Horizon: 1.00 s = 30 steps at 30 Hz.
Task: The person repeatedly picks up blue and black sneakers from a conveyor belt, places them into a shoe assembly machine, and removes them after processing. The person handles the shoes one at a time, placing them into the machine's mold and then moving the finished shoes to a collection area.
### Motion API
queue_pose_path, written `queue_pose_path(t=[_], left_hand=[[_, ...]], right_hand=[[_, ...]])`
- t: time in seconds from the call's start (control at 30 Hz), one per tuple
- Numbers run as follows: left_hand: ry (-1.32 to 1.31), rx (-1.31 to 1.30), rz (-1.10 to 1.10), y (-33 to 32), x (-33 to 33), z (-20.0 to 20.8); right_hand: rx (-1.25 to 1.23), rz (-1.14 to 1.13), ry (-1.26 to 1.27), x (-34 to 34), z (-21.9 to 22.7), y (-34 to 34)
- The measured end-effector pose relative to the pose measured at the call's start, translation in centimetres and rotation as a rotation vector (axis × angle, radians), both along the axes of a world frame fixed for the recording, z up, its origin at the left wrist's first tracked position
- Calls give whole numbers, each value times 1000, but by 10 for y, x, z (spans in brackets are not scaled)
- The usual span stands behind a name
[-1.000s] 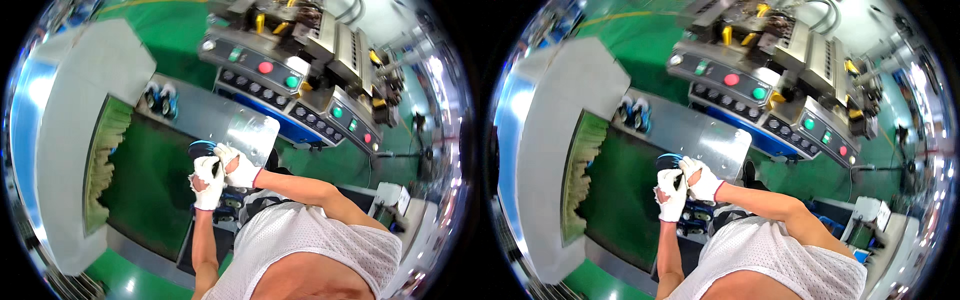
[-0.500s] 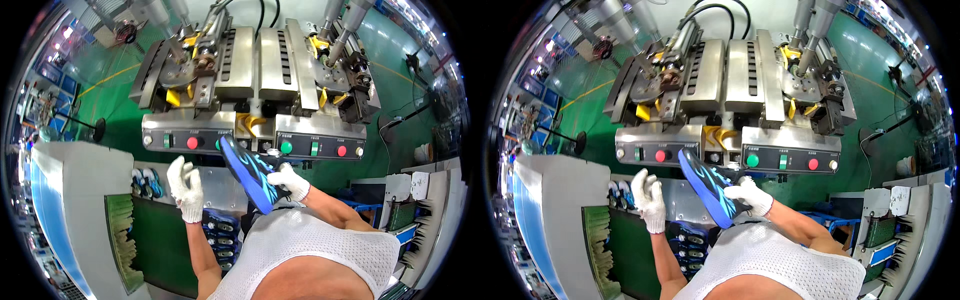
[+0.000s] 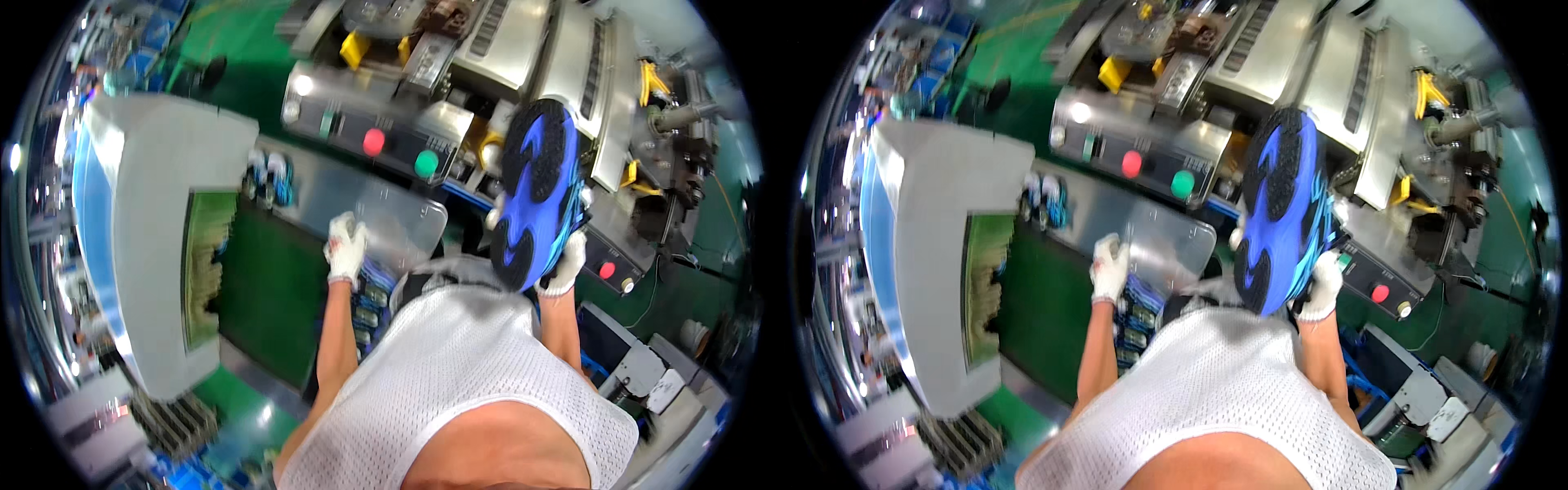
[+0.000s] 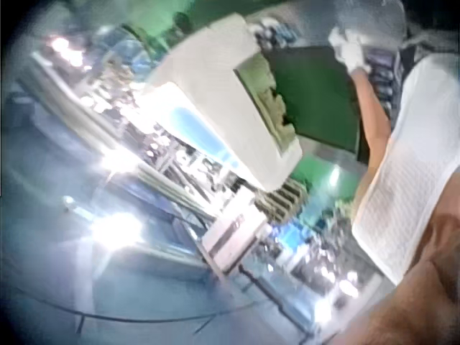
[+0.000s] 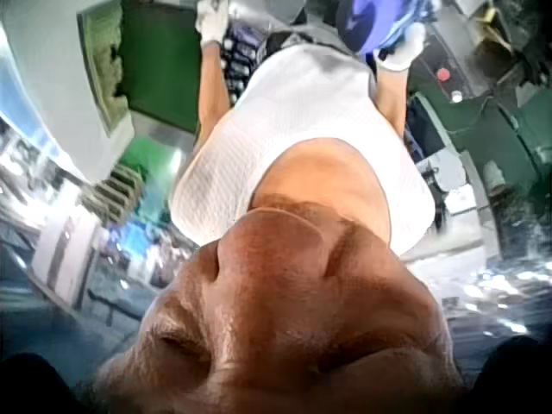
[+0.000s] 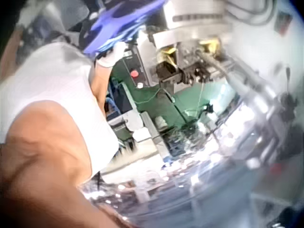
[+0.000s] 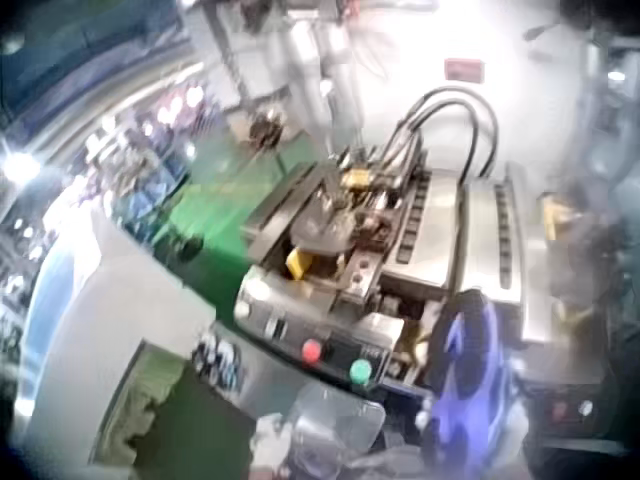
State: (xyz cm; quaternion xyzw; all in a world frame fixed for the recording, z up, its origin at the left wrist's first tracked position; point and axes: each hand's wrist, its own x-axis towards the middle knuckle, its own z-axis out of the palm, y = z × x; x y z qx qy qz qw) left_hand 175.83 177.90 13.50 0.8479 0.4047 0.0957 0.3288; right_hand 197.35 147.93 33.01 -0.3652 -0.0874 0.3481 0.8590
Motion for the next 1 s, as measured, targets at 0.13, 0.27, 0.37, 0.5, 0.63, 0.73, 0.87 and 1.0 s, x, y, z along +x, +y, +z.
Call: queue_pose_path(t=[0.13,0.27,0.37,0.5,0.63,0.73,0.87,1.0], left_hand=[[104,-16,236,26,-58,-19],[190,-51,192,14,-98,-48],[235,-173,112,-13,-98,-63],[371,52,85,-31,-91,-61],[155,-16,121,-12,-71,-44],[-6,-21,95,-1,-39,-18],[-241,40,-112,9,44,59],[-397,-27,-169,16,106,109]], right_hand=[[36,-19,-41,-13,-17,12],[20,61,42,-19,-9,19],[-16,107,97,-16,-10,16],[-68,99,82,-11,2,22],[14,72,92,-10,8,26],[70,93,78,-7,3,19],[-12,-98,79,-11,-4,12],[110,1,121,-1,-1,16]])
